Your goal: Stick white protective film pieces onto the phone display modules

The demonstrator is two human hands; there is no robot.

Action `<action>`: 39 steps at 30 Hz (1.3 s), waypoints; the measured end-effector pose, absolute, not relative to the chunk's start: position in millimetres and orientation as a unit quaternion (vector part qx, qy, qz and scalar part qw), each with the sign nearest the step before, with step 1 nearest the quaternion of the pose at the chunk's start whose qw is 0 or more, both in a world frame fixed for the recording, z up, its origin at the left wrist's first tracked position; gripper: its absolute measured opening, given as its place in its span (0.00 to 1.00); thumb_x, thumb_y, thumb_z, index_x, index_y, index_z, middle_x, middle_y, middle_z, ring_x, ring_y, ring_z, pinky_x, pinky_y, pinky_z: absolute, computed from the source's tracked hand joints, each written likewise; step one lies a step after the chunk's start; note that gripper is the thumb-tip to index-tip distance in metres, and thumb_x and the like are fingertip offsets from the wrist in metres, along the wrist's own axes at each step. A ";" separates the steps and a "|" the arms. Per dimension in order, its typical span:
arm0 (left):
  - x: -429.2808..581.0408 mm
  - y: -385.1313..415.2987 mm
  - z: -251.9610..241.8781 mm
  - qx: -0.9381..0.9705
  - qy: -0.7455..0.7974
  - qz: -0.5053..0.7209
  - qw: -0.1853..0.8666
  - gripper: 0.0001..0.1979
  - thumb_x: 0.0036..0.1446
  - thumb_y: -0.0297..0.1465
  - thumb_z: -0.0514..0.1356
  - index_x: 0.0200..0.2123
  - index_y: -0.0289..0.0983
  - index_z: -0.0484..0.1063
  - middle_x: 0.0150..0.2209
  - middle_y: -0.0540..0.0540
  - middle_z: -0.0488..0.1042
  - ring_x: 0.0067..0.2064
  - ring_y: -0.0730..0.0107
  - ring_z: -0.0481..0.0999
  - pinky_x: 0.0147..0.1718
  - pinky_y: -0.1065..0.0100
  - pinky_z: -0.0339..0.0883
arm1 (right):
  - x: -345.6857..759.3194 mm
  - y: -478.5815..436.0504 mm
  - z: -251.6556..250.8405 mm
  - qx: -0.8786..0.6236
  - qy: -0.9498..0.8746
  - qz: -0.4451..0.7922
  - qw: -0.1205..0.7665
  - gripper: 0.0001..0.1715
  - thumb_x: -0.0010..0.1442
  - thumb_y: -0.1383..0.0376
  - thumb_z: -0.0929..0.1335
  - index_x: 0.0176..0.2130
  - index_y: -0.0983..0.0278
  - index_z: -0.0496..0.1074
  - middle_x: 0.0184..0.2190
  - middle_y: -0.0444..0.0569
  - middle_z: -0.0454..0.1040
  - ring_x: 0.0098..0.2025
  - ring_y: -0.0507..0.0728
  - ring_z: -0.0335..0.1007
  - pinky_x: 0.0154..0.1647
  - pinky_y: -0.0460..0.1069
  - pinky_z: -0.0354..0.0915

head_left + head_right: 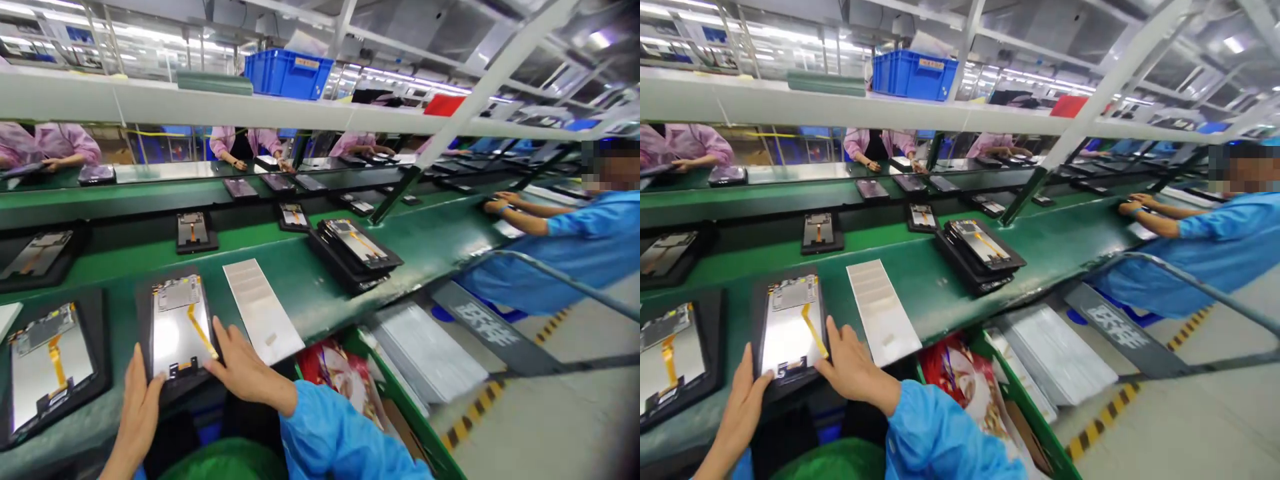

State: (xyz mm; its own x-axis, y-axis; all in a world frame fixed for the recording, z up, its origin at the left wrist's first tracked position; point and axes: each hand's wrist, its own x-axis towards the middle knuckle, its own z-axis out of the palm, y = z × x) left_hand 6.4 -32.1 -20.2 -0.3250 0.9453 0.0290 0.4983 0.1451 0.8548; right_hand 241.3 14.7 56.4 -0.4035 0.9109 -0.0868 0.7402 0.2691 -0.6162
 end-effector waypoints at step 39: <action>38.8 -24.8 -6.2 0.761 0.530 0.357 0.112 0.14 0.65 0.31 0.55 0.52 0.42 0.73 0.58 0.39 0.72 0.63 0.51 0.68 0.66 0.42 0.53 | 352.8 14.8 -9.6 -0.680 -0.668 0.193 0.234 0.08 0.59 0.72 0.67 0.39 0.61 0.70 0.39 0.46 0.72 0.43 0.57 0.71 0.47 0.50 0.65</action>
State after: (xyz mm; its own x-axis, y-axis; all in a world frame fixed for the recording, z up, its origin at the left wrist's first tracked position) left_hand 38.8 -24.8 -6.2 0.1836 0.8866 0.4246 0.7271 -0.4132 0.5482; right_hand 352.8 14.8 -9.6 0.0339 0.9982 0.0497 0.8174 0.0009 -0.5760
